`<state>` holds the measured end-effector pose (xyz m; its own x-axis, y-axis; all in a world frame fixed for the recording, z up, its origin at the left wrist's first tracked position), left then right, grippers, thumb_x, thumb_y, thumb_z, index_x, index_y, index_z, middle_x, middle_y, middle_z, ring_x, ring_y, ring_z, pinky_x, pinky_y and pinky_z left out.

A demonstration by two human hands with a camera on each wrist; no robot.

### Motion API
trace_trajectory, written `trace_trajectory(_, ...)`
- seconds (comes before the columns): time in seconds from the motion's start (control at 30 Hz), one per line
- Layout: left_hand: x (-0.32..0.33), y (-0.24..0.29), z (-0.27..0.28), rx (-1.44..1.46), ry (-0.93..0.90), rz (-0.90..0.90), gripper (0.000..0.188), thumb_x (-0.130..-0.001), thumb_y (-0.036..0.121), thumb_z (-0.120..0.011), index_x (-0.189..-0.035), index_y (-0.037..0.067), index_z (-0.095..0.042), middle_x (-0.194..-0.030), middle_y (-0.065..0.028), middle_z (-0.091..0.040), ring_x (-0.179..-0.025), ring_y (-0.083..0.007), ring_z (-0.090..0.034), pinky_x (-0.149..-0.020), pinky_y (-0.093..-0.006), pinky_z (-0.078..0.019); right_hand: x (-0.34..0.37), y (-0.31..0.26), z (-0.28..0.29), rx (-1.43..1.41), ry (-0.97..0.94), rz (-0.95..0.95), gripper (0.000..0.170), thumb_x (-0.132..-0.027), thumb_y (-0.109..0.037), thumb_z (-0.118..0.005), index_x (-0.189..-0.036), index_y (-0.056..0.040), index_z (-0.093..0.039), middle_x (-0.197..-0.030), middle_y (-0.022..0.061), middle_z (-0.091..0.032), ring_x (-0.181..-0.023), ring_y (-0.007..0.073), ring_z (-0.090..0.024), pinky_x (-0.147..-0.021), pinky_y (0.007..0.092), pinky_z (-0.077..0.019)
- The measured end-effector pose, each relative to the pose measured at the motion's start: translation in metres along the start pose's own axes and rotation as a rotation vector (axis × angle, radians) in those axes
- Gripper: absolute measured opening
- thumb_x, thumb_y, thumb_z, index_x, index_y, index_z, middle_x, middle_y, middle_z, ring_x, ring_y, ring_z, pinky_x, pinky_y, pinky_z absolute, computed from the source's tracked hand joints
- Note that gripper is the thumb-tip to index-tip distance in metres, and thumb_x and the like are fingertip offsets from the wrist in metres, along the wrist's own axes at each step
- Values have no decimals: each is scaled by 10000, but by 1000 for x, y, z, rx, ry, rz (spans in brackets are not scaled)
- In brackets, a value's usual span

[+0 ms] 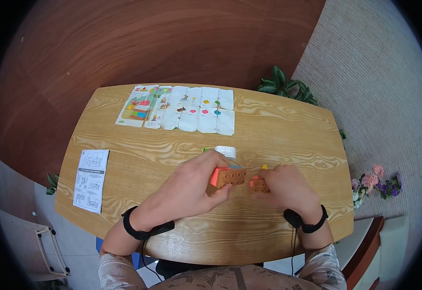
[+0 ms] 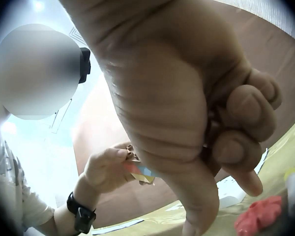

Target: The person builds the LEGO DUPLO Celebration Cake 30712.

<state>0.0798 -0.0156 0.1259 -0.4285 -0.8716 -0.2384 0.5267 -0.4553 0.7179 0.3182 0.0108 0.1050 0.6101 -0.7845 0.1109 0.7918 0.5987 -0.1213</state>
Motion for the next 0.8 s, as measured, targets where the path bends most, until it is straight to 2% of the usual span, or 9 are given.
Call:
trace_trajectory(0.03, 0, -1, -1, -16, -10, 3, 334, -876, 121, -765, -1119, 5, -568, -1152, -182, -684, -1093, -383, -683, -931, -422, -549, -1, 3, -6, 48, -55, -7, 421, -797, -372, -847, -958, -12, -697, -775, 181, -709, -775, 380, -716, -700, 462, -562)
trace_trajectory(0.13, 0, 0, -2, -3, -25, 4, 328, -876, 107, -757, -1127, 4, -571, -1178, -185, -668, -1111, -382, -671, -952, -425, -538, -4, 8, -16, 42, -25, -1, 393, -777, -352, -864, -892, -13, -700, -791, 196, -712, -804, 386, -719, -715, 467, -566)
trace_trajectory(0.23, 0, -1, -3, -17, -31, -20, 332, -879, 94, -748, -1149, 4, -576, -1200, -183, -658, -1130, -385, -657, -969, -429, -529, -10, 13, -26, 55, -101, -62, 439, -767, -380, -865, -985, -31, -714, -868, 169, -719, -869, 379, -702, -770, 473, -539)
trace_trajectory(0.33, -1, 1, -5, 13, -5, -109, 283, -885, 76, -715, -1122, 11, -575, -1082, -200, -636, -1038, -413, -641, -904, -468, -522, -12, 13, -28, 39, -71, -56, 420, -770, -357, -865, -984, -32, -707, -870, 170, -720, -879, 378, -702, -771, 471, -536)
trace_trajectory(0.53, 0, 3, -6, -20, -14, -162, 339, -867, 34, -698, -1186, 10, -586, -1158, -197, -629, -1099, -413, -616, -951, -476, -504, -14, 11, -28, 13, -84, -37, 416, -783, -343, -859, -1013, -37, -697, -860, 171, -720, -884, 373, -704, -764, 477, -533)
trace_trajectory(0.63, 0, 3, -3, -79, -74, -109, 417, -878, 70, -736, -1266, 20, -592, -1259, -176, -642, -1205, -388, -613, -1051, -446, -491, -12, 8, -24, 10, -58, 0, 408, -804, -337, -844, -1039, -38, -697, -862, 173, -719, -881, 379, -704, -763, 478, -533)
trace_trajectory(0.73, 2, 5, 2, -112, -22, -124, 426, -880, 70, -731, -1278, 12, -590, -1258, -185, -639, -1192, -391, -619, -1035, -448, -496, -16, -1, -9, -68, -50, -25, 404, -843, -340, -814, -1070, -28, -695, -888, 179, -721, -873, 390, -700, -767, 485, -536)
trace_trajectory(0.8, 2, 7, 6, -94, 85, -124, 429, -881, 74, -730, -1282, 7, -592, -1252, -194, -639, -1178, -393, -625, -1022, -446, -502, -21, -7, -2, -113, 96, 12, 348, -854, -297, -809, -1010, -14, -679, -905, 192, -717, -893, 389, -703, -766, 487, -544)
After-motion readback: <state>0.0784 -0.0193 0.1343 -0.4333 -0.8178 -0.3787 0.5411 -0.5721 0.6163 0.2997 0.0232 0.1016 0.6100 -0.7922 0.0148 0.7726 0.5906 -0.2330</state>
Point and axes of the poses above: each hand's wrist, its own x-axis away from the middle knuckle, its own z-axis out of the back of the hand, y = z × x, the point moved 3 cm from there along -x, towards the middle knuckle
